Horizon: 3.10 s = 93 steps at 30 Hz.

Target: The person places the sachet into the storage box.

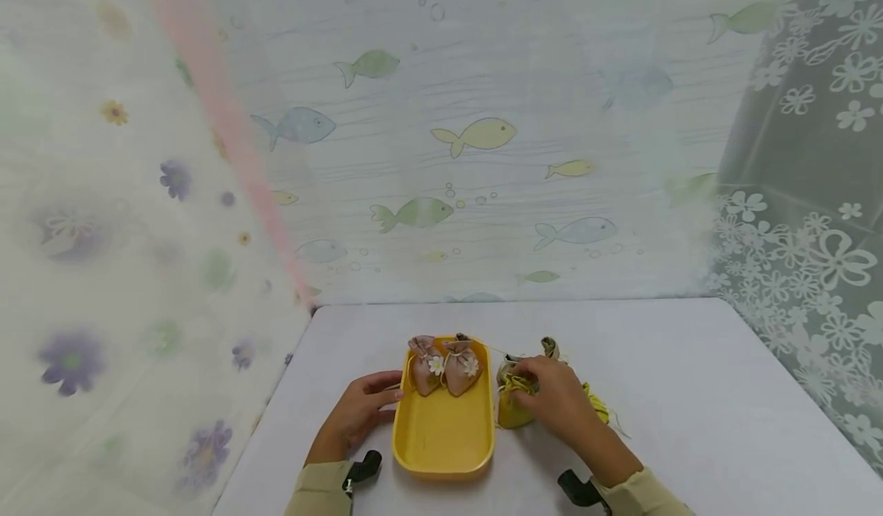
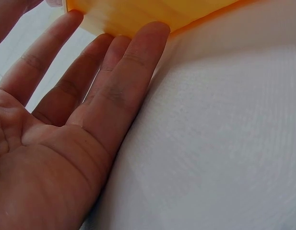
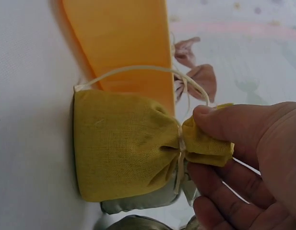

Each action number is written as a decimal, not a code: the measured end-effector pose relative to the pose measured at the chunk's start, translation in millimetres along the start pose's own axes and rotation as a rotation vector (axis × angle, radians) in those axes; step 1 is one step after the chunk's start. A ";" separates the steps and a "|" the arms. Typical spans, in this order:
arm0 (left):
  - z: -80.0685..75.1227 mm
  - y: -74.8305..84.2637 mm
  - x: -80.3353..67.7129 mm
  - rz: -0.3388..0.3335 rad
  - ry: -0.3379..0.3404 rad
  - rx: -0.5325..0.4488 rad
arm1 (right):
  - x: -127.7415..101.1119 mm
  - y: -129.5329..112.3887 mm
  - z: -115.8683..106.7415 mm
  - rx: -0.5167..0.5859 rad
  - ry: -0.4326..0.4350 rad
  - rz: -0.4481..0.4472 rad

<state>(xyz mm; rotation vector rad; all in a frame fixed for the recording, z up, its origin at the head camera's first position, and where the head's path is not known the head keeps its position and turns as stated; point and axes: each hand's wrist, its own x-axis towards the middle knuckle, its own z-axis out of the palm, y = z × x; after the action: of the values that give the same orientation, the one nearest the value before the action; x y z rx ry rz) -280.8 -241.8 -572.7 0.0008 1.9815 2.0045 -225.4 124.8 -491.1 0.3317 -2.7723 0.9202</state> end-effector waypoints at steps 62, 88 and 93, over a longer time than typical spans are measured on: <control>-1.9 -5.4 5.8 0.016 -0.037 -0.021 | 6.9 -18.4 -21.2 0.014 0.134 -0.237; -1.9 -5.2 5.6 0.018 -0.034 -0.002 | 16.1 -46.7 -25.7 0.115 0.117 -0.298; -2.4 -5.2 5.2 0.018 -0.034 0.007 | 19.4 -53.0 -22.8 0.105 0.107 -0.293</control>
<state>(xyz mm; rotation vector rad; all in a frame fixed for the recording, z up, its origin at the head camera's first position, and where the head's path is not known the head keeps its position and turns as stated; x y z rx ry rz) -285.0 -243.1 -579.0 0.0547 1.9744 1.9953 -226.6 94.3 -438.3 0.6639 -2.4965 0.9769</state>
